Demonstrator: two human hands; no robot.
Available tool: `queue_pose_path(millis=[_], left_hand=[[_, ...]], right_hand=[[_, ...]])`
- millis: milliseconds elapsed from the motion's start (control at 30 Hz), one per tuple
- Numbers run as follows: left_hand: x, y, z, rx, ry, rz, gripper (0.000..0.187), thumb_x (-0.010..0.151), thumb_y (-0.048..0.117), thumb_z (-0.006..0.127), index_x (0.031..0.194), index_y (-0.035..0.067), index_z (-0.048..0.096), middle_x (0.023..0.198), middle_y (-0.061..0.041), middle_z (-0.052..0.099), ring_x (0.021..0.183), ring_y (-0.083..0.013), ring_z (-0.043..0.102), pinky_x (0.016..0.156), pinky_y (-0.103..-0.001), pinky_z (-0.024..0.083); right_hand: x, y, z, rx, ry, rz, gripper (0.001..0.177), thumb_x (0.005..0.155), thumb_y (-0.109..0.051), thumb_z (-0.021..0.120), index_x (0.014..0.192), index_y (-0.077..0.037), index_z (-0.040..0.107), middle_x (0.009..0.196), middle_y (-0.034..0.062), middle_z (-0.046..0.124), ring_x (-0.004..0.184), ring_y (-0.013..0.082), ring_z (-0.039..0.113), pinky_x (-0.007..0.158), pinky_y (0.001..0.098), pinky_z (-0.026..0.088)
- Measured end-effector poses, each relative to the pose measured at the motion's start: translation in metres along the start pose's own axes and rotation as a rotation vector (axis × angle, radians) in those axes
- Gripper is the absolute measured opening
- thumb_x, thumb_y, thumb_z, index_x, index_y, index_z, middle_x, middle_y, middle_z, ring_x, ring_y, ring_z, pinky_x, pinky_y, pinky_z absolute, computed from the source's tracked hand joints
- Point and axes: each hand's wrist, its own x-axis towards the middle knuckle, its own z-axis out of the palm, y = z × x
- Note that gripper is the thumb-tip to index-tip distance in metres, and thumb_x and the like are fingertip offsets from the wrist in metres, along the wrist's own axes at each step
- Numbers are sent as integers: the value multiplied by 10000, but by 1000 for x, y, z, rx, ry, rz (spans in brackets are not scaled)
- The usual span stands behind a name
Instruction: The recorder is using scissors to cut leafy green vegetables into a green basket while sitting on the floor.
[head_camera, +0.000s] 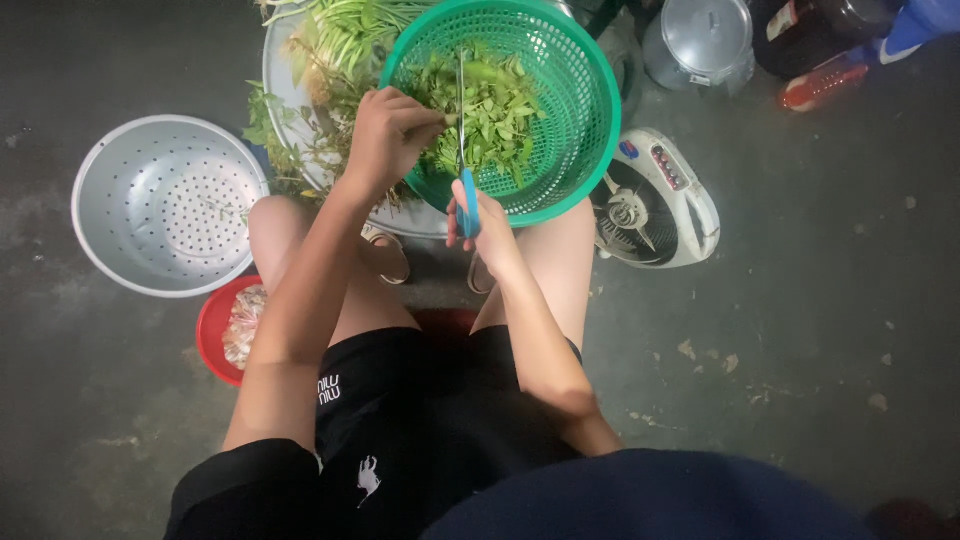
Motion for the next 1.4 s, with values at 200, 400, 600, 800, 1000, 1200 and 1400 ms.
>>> queue_pose_path(millis=[200, 400, 600, 800, 1000, 1200, 1400], left_hand=[[-3, -5, 7, -61, 36, -48, 112, 851, 97, 852, 953, 81, 809, 854, -52, 733, 844, -276, 626, 777, -423, 447], [-13, -53, 21, -470, 78, -384, 116, 1008, 67, 717, 1121, 70, 745, 1058, -57, 744, 911, -135, 711, 803, -315, 594], [7, -99, -18, -852, 254, -565, 45, 1104, 51, 635, 1131, 14, 633, 970, -77, 687, 875, -142, 653, 798, -292, 539], [-19, -151, -30, -940, 403, -705, 110, 1004, 108, 660, 1081, 38, 625, 982, -78, 733, 855, -192, 739, 756, -368, 592], [-121, -236, 16, 298, 229, -770, 230, 943, 239, 789, 925, 32, 692, 958, -207, 695, 889, -398, 675, 810, -473, 534], [-119, -192, 21, 595, 322, -750, 397, 813, 396, 869, 892, 37, 719, 924, -270, 634, 852, -473, 608, 726, -555, 485], [-90, -166, 26, 599, 354, -541, 266, 931, 328, 782, 878, 75, 720, 927, -140, 663, 857, -359, 630, 781, -460, 493]], right_hand=[[4, 3, 5, 18, 35, 60, 504, 967, -572, 603, 884, -75, 591, 656, 32, 614, 512, 137, 613, 423, 235, 388], [-8, -9, 6, 100, 60, 43, 479, 981, -563, 547, 914, -91, 590, 684, 25, 633, 541, 141, 646, 441, 231, 408], [-8, 11, -2, 78, -22, 0, 513, 990, -578, 517, 947, -75, 609, 729, 31, 649, 587, 153, 658, 485, 245, 434], [-10, 9, -1, 92, -44, 4, 519, 985, -575, 519, 964, -66, 617, 738, 35, 655, 602, 169, 670, 508, 257, 441], [-8, 10, -3, 65, -52, -10, 537, 986, -586, 511, 970, -61, 622, 737, 46, 662, 611, 174, 672, 525, 261, 449], [-4, 10, -5, 81, -75, -10, 548, 993, -592, 514, 980, -54, 616, 748, 54, 660, 624, 181, 674, 535, 261, 448], [-5, 4, -4, 70, -38, 7, 554, 982, -594, 515, 978, -50, 619, 734, 60, 665, 614, 180, 671, 523, 262, 441]])
